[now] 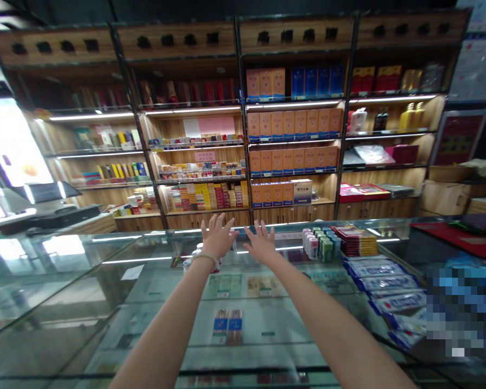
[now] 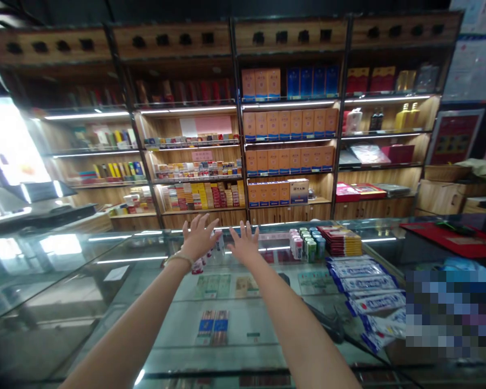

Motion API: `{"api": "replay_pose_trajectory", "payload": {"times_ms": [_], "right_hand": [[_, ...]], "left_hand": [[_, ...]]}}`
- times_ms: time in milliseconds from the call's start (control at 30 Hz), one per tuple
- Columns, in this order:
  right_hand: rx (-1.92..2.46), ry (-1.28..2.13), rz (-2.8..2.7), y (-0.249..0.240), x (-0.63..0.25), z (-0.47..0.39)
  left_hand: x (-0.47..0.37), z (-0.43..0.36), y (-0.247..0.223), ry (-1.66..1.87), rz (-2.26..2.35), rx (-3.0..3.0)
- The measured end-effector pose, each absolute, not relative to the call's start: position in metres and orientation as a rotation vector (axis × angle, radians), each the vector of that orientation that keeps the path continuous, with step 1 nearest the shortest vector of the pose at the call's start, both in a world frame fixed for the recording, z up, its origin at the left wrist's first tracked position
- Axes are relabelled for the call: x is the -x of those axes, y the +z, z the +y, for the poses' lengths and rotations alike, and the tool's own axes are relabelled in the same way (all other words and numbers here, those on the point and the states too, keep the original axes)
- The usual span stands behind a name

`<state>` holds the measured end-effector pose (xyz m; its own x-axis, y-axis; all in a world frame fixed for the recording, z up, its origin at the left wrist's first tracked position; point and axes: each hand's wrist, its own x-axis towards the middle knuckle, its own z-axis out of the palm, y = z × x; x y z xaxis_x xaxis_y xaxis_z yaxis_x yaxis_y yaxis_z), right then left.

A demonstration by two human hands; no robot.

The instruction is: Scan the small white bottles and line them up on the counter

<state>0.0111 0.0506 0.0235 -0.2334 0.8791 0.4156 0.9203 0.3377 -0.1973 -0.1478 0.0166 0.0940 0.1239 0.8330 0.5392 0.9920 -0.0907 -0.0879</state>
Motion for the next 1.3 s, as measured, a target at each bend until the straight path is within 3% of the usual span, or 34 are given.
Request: {"api": "replay_pose_trajectory", "payload": {"times_ms": [467, 1300], "right_hand": [[1.588, -0.262, -2.145, 0.047, -0.107, 0.020], [1.760, -0.468, -2.055, 0.033, -0.258, 0.013]], "left_hand": [[0.094, -0.003, 0.095, -0.716, -1.654, 1.941], [-0.027, 0.009, 0.062, -0.868, -1.598, 2.173]]}}
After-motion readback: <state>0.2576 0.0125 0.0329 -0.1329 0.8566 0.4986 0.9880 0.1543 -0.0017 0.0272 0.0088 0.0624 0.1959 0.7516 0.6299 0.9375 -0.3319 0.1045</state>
